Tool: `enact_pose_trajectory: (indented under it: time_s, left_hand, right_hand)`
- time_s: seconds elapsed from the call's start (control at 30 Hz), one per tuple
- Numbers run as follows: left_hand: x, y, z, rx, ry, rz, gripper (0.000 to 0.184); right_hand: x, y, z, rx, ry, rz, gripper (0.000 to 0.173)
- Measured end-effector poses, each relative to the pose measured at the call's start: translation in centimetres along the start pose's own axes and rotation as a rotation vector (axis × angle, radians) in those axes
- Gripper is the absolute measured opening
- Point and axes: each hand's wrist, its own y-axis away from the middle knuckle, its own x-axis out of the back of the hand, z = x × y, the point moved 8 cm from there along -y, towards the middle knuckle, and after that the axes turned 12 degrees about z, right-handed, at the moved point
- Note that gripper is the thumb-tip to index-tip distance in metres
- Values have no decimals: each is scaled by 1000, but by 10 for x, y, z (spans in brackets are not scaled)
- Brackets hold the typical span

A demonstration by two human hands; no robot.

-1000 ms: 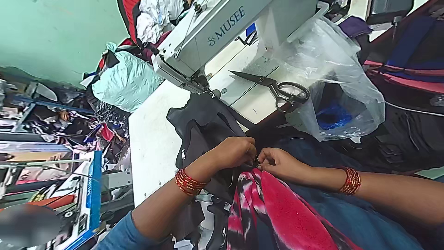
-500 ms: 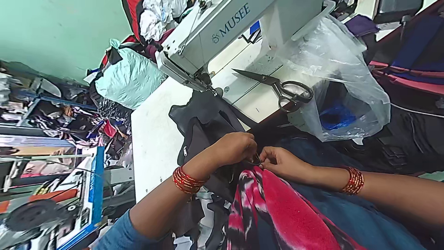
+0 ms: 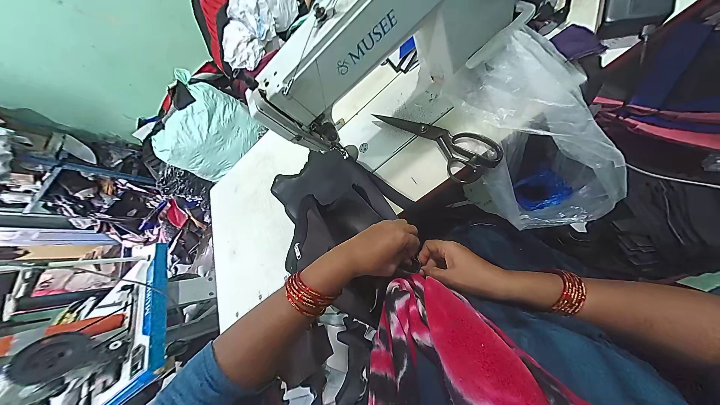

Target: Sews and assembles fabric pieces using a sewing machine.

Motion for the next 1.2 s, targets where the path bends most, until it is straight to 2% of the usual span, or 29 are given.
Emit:
enact_pose_trajectory:
  time_s: [0.2,0.27,0.73,0.9,1.07,1.2]
  left_hand:
    - [13,2,-4,17,-25,90,5]
    - [15,3,-9,58,-41,104,10]
    - [7,1,-8,44,-12,81,6]
    - [14,5,-7,17,20,68,10]
    - [14,3,-8,88,-26,69,10]
    - [9,0,-5,40,16,79,5]
  right_hand:
    - [1,2,-1,-2,9,-4,12]
    - [1,1,-1,4,9,-6,14]
    - [-1,1,0,10,-12,7,12]
    - [0,1,-1,3,17,1,14]
    - [0,2,-3,1,37,-2,15]
    - [0,2,-1,4,22,9,13]
